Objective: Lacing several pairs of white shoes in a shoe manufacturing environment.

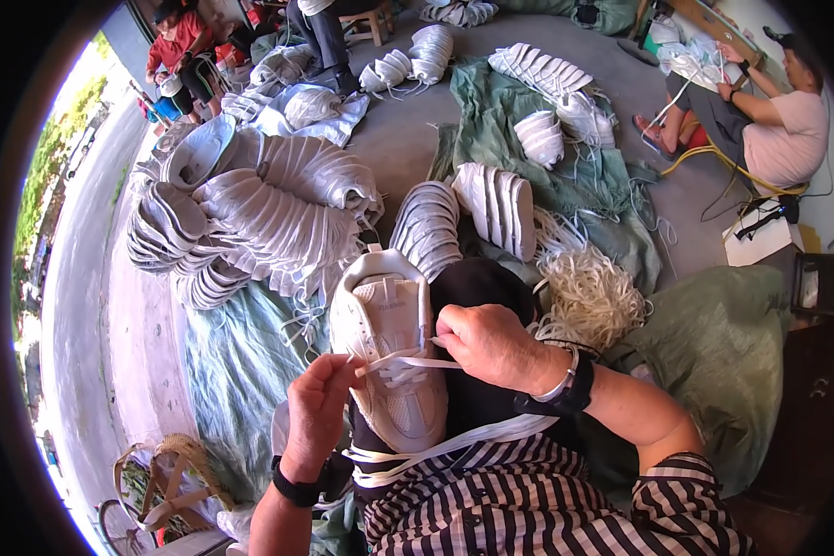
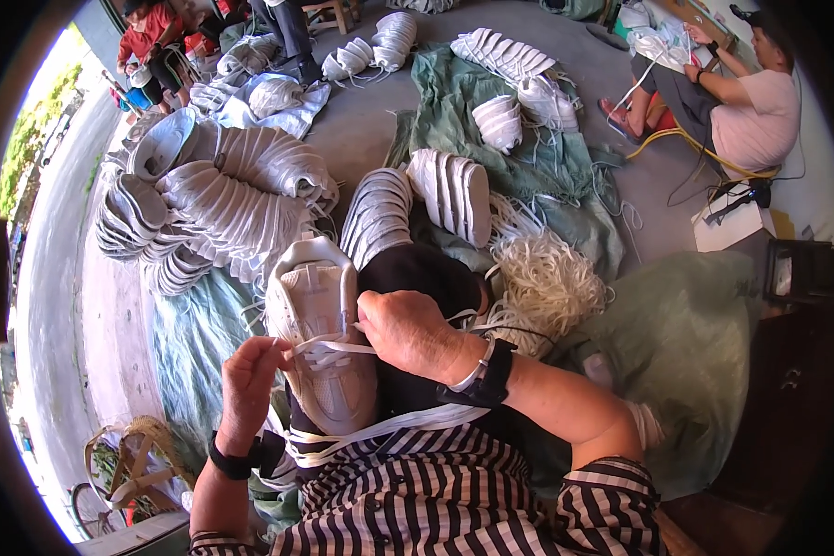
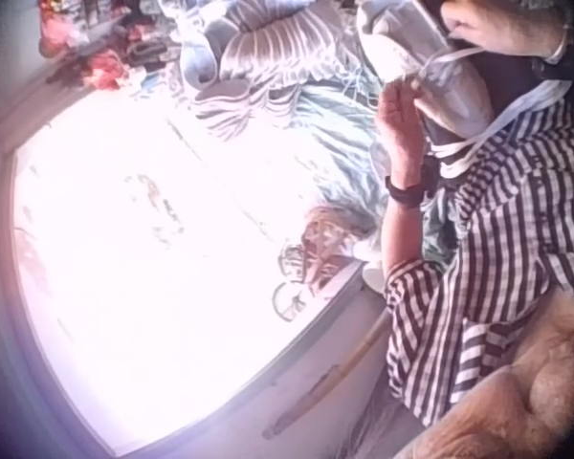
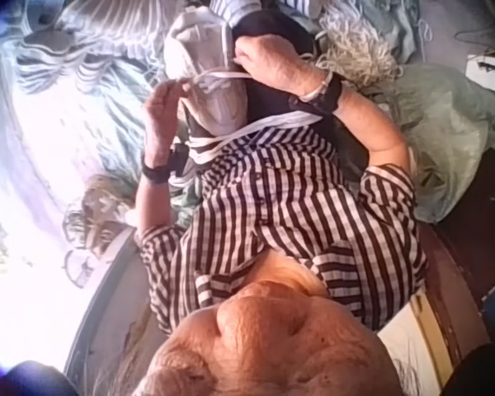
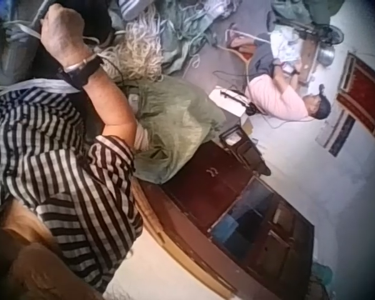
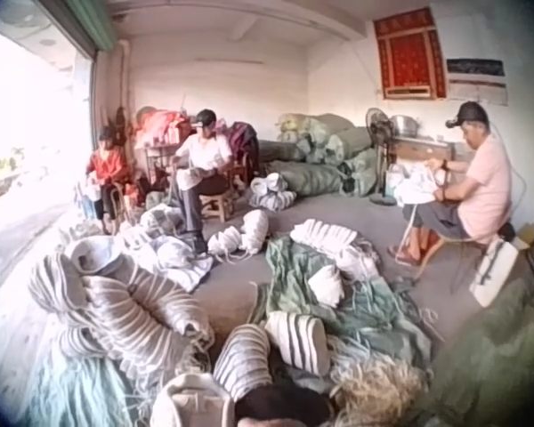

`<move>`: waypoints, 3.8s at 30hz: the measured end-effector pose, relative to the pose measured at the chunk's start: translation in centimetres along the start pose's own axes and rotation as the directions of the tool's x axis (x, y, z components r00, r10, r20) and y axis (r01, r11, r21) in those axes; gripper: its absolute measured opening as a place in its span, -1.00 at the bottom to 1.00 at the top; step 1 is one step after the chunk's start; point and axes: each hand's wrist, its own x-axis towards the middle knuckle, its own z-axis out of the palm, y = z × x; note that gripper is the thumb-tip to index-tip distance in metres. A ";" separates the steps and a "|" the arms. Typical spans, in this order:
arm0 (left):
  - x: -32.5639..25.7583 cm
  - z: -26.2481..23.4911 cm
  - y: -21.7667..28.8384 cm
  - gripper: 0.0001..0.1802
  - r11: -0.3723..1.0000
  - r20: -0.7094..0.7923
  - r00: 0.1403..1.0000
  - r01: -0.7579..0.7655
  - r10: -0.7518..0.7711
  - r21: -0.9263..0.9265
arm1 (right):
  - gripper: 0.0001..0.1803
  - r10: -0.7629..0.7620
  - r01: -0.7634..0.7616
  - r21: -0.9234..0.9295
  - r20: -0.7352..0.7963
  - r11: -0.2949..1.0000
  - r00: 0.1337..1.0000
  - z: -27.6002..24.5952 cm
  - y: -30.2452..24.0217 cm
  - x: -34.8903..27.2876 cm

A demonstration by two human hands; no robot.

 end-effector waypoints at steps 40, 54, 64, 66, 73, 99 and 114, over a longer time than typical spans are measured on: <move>6.0 -2.2 8.0 -0.65 0.262 0.682 0.660 -0.751 0.314 0.606 | -0.94 -0.650 0.633 -0.518 0.179 0.576 0.738 -1.8 -1.3 2.5; 7.7 -0.6 5.6 -0.89 0.702 0.487 0.869 -0.398 0.083 0.591 | -0.76 -0.243 0.349 -0.233 0.386 0.908 0.890 -1.0 -2.4 5.0; 6.0 -0.5 3.1 -0.93 0.995 0.147 0.989 0.001 0.014 -0.096 | -0.84 -0.209 0.271 -0.185 0.296 0.945 0.932 1.2 -1.8 4.3; 5.7 0.2 2.8 -0.92 0.967 0.039 0.999 -0.017 0.028 -0.255 | -0.88 -0.257 0.268 -0.149 0.088 0.952 0.962 1.6 -1.7 4.0; 6.2 0.2 4.6 -0.93 0.716 0.265 0.884 -0.467 0.385 0.519 | -0.82 0.186 -0.062 0.940 -0.002 0.337 0.982 -3.3 0.2 4.5; 4.8 3.0 5.0 -0.87 0.459 0.391 0.859 -0.508 0.330 0.729 | -0.77 0.199 -0.286 0.819 0.213 0.497 0.956 -2.5 0.5 2.1; 4.2 6.1 4.7 -0.80 -0.264 0.576 0.760 -0.514 0.301 0.816 | -0.91 0.175 -0.070 0.664 -0.092 0.745 0.980 -2.6 0.2 2.6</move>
